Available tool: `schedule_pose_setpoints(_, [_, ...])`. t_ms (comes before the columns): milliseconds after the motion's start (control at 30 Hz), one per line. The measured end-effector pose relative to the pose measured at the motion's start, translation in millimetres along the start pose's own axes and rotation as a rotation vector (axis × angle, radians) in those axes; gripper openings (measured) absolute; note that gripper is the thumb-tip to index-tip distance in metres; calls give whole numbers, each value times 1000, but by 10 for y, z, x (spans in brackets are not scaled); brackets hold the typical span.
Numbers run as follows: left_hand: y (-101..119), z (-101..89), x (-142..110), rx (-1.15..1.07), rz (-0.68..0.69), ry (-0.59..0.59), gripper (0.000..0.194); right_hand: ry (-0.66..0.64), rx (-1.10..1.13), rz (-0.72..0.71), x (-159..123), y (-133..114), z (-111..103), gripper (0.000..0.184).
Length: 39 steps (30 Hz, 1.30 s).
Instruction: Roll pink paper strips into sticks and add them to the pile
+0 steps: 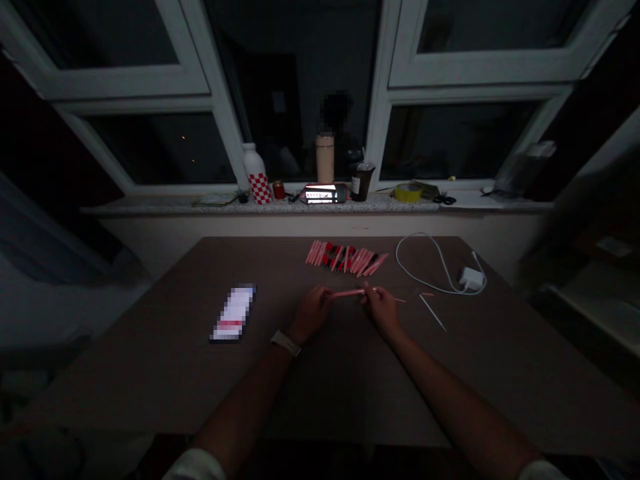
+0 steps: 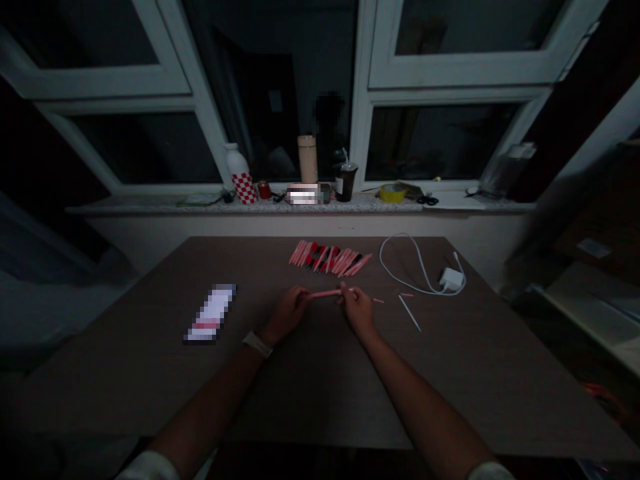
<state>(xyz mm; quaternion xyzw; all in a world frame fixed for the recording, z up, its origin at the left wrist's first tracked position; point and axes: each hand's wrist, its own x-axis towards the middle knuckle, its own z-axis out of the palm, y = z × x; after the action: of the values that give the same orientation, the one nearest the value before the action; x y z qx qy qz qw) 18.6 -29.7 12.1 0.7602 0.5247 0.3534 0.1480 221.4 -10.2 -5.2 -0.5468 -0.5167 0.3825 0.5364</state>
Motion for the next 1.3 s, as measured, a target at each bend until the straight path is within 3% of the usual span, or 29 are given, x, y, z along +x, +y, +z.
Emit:
schedule_pose_setpoints(467, [-34,50,-18,33,37,-91,29,-120,29,67,-31,18,-99,53])
schedule_pose_setpoints(667, [-7,40,0,-61,-124,-40,41,-225,106,-1,-40,-11,-98,44])
schedule_pose_setpoints(800, [32,4,8,-138,-180,-71,48,-208,98,1,-35,-10,-85,44])
schedule_pose_setpoints(1000, [48,-2,6,-192,-111,-56,27,-197,65,-16,-18,10,-88,45])
schedule_pose_setpoints(1200, [-1,41,18,-74,-187,-28,48,-255,70,-42,-23,16,-71,42])
schedule_pose_setpoints(1300, [15,26,20,-132,-192,-38,46,-227,84,-38,-10,34,-59,42])
